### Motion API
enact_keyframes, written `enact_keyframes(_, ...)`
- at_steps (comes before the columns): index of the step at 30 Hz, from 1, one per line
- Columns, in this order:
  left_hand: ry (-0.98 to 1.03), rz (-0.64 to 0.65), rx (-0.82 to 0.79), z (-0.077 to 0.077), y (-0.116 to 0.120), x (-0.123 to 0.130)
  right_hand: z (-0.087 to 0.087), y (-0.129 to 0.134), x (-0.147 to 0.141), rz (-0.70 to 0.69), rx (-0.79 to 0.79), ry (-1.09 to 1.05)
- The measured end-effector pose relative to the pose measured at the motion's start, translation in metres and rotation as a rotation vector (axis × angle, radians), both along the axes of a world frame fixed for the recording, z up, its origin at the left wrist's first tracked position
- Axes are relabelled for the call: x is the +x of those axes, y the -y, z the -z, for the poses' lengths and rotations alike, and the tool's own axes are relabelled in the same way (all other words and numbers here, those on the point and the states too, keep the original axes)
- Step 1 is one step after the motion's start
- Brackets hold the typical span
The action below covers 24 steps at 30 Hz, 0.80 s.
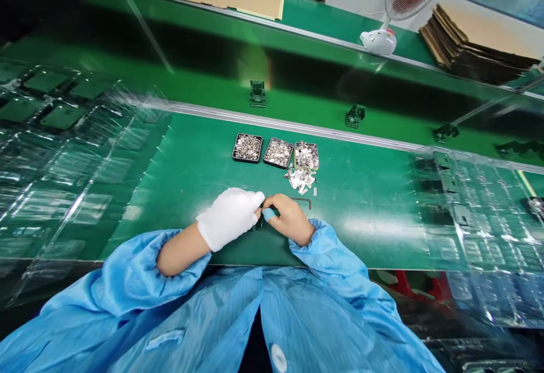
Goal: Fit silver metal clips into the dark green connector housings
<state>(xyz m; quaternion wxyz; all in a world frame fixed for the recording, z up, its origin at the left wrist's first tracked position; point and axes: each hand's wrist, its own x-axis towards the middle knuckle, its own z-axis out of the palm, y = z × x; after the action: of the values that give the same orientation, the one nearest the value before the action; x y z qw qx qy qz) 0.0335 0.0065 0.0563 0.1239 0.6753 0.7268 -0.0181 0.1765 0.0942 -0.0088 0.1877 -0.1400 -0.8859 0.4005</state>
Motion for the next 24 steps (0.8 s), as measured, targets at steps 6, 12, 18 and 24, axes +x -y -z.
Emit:
enact_keyframes(6,-0.026,0.043,0.017,0.003,0.003,-0.001,0.004,0.000,0.001,-0.050,0.082,0.036)
enact_keyframes(12,-0.021,0.022,0.055,0.011,0.005,0.000,0.002,0.004,-0.001,-0.038,0.117,0.098)
enact_keyframes(18,0.317,-0.046,0.058,0.012,-0.003,-0.016,0.003,0.002,-0.002,0.068,-0.027,0.078)
enact_keyframes(24,0.577,-0.247,0.240,0.032,0.017,-0.031,0.009,-0.008,0.001,0.213,-0.208,0.153)
